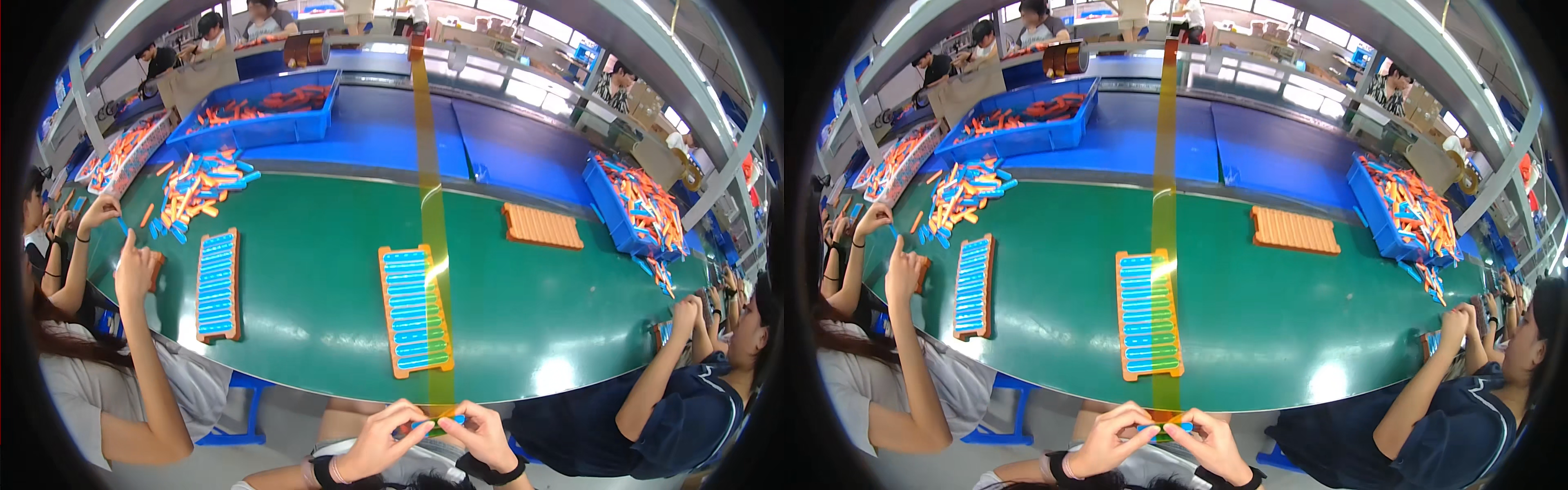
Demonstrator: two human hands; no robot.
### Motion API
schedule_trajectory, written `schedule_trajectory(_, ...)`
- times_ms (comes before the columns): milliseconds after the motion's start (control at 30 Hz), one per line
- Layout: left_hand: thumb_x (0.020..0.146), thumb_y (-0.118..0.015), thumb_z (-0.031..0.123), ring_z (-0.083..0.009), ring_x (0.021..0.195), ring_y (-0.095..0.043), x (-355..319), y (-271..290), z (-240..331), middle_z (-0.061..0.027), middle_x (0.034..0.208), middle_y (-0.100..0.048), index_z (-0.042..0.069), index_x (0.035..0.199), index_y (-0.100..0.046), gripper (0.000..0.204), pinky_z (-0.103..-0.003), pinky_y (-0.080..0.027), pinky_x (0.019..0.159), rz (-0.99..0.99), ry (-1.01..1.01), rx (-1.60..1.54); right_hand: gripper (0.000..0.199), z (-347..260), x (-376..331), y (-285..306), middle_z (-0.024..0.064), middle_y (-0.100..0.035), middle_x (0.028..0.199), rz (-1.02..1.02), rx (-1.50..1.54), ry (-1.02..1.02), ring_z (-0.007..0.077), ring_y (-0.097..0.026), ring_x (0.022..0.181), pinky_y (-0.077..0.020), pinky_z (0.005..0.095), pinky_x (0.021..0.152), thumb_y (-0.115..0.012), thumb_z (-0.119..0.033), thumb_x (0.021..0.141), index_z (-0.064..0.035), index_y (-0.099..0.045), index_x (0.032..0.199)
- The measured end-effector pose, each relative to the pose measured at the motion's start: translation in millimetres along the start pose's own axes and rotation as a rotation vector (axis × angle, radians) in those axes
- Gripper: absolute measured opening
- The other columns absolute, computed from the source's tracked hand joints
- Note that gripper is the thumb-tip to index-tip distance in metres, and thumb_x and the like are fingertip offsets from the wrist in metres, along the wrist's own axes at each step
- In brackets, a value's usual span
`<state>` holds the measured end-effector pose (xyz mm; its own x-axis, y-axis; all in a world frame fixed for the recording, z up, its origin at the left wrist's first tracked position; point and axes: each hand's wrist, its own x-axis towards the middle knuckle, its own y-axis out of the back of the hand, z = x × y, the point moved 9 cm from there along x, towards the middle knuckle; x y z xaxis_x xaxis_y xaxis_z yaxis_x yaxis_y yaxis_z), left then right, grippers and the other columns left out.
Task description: Assembling colorful plastic or rubber strips into orange trays on a factory conveyor belt.
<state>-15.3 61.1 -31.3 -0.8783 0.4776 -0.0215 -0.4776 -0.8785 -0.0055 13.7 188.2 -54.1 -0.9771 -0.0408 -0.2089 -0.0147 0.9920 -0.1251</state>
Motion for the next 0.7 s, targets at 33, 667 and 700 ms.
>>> schedule_trajectory(33, 0.079, -0.060, 0.004, -0.0134, 0.072, -0.054, 5, -2, 9, -0.0073, 0.080, -0.055, -0.003, 0.084, -0.059, 0.010, -0.024, -0.044, 0.063, -0.091, -0.056, 0.114, 0.009, -3, -1, 1, 0.0015, -0.058, 0.082, 0.010, -0.024, -0.009, 0.0042, -0.050, 0.073, -0.0390, 0.0189, 0.065, -0.061, -0.006, 0.080, 0.0009, -0.056, 0.083)
schedule_trajectory(667, 0.059, -0.072, 0.017, -0.0277, 0.099, -0.040, 5, 10, 32, -0.0146, 0.132, -0.036, -0.008, 0.120, -0.039, 0.073, -0.037, -0.030, 0.080, 0.140, -0.185, 1.059, 0.027, -8, -15, 4, 0.0068, -0.060, 0.074, 0.318, 0.186, -0.110, 0.0086, -0.058, 0.068, -0.0430, 0.0162, 0.054, -0.056, 0.004, 0.080, -0.0021, -0.037, 0.098)
schedule_trajectory(700, 0.057, -0.072, 0.017, -0.0276, 0.099, -0.040, 4, 7, 33, -0.0152, 0.132, -0.035, -0.009, 0.119, -0.039, 0.075, -0.037, -0.029, 0.080, 0.119, -0.182, 1.073, 0.026, -8, -14, 4, 0.0068, -0.059, 0.071, 0.313, 0.190, -0.107, 0.0069, -0.056, 0.064, -0.0403, 0.0158, 0.051, -0.056, 0.004, 0.080, -0.0025, -0.036, 0.095)
